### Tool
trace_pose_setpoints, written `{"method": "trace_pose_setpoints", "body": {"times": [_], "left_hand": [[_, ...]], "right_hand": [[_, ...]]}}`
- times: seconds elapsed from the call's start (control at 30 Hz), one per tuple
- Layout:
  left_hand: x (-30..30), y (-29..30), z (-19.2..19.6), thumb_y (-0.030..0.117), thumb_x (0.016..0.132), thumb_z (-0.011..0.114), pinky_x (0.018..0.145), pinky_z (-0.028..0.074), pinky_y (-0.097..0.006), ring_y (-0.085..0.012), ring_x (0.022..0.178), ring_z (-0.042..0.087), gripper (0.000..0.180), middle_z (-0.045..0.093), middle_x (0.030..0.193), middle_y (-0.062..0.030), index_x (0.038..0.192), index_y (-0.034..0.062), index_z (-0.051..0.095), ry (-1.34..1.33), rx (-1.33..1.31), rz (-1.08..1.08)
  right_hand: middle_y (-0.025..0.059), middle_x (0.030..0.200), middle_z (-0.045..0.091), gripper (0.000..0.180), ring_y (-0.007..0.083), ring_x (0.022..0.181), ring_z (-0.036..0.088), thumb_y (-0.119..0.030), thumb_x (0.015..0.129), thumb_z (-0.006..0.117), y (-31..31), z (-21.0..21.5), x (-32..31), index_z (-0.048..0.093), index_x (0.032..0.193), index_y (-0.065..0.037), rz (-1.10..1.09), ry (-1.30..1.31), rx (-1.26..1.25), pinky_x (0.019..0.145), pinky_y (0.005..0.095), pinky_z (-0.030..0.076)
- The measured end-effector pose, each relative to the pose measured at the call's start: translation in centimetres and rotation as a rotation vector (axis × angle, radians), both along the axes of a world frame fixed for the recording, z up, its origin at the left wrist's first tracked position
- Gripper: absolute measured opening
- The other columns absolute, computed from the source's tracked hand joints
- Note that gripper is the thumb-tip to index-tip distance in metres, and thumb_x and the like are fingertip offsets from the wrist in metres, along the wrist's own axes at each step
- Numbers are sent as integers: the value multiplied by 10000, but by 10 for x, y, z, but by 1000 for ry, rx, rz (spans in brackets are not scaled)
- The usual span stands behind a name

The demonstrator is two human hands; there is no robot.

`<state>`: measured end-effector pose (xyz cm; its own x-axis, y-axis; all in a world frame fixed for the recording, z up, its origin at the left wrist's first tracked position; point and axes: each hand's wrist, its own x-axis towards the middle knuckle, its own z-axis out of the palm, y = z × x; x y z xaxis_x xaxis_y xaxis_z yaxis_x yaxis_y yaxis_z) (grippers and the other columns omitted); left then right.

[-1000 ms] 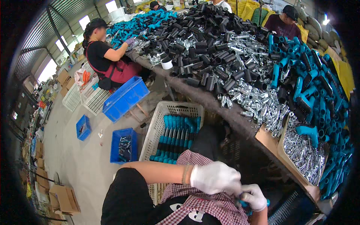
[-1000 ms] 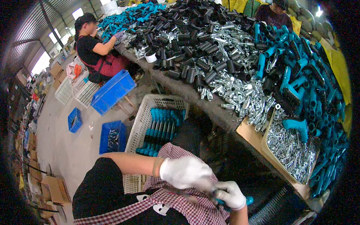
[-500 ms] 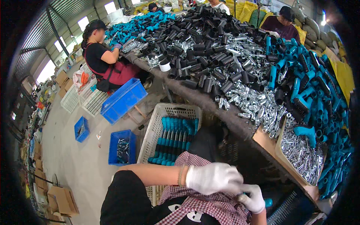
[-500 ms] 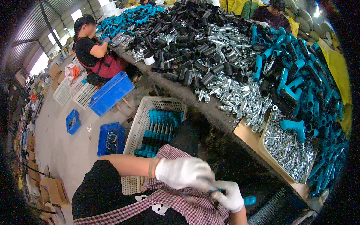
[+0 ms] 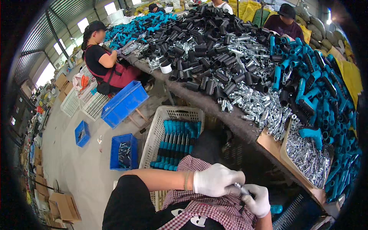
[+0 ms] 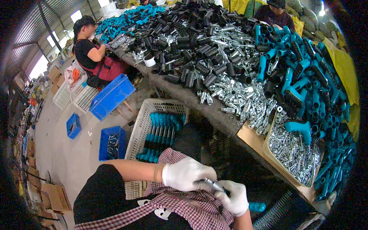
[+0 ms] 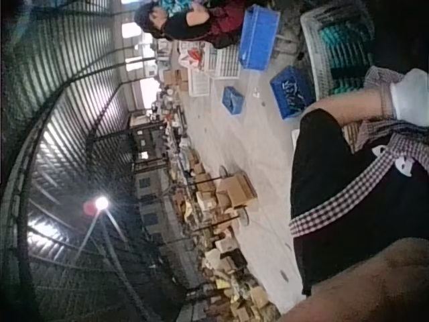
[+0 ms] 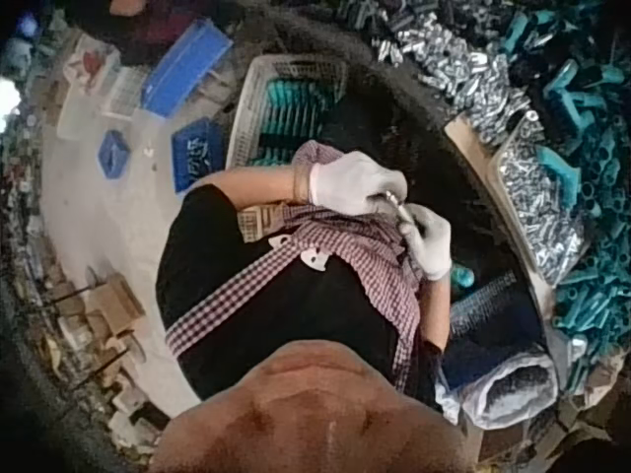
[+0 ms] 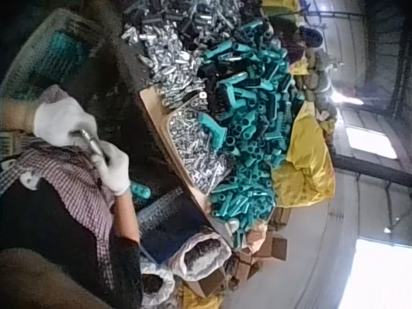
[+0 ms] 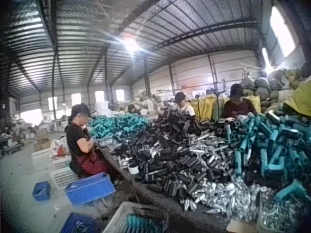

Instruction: Assembling mechanical handles by inserting a metal rod and spring into plastic handle grips.

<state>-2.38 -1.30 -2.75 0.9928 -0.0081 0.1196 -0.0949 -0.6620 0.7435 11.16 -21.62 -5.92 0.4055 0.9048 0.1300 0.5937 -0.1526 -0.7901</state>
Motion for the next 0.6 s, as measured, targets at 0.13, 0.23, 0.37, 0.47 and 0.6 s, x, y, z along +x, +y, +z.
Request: {"method": "trace_pose_setpoints", "body": {"times": [0.13, 0.23, 0.37, 0.47, 0.6], "left_hand": [[4, 6, 7, 223, 825, 711, 614, 527, -389, -284, 775, 671, 274, 659, 891, -90, 1060, 98, 646, -268, 96, -365], [17, 11, 9, 251, 784, 747, 796, 536, -417, -353, 957, 653, 511, 651, 1063, -171, 1217, 33, 585, -293, -235, -204], [21, 22, -28, 313, 705, 804, 925, 513, -389, -351, 1082, 637, 790, 638, 1187, -190, 1357, 0, 484, 58, -233, -93], [-3, 39, -39, 263, 738, 765, 931, 511, -373, -301, 1077, 650, 641, 647, 1167, -184, 1293, 17, 558, 175, -361, -40], [-16, 25, -48, 226, 753, 727, 873, 529, -415, -358, 1006, 657, 540, 661, 1105, -180, 1250, 73, 583, 172, -285, 99]], "right_hand": [[96, 788, 701, 626, 196, 714, 684, -598, 798, 711, -4, -1, 23, 708, 935, 12, 395, 700, -238, 670, 310, 530], [138, 840, 697, 672, 238, 787, 685, -631, 824, 662, -2, -5, 26, 699, 923, 33, 248, 511, 13, 698, 318, 527], [18, 785, 478, 487, 178, 746, 495, -571, 858, 655, 36, 19, -3, 482, 960, -127, -122, 875, 817, 798, 380, 439], [-16, 741, 379, 324, 155, 731, 449, -423, 948, 584, 9, 10, 33, 434, 851, -153, -146, 1426, 1325, 758, 334, 425], [9, 602, 470, 441, 169, 573, 486, -457, 970, 456, 36, -75, 23, 465, 661, -143, -948, 1315, 684, 582, 337, 438]]}}
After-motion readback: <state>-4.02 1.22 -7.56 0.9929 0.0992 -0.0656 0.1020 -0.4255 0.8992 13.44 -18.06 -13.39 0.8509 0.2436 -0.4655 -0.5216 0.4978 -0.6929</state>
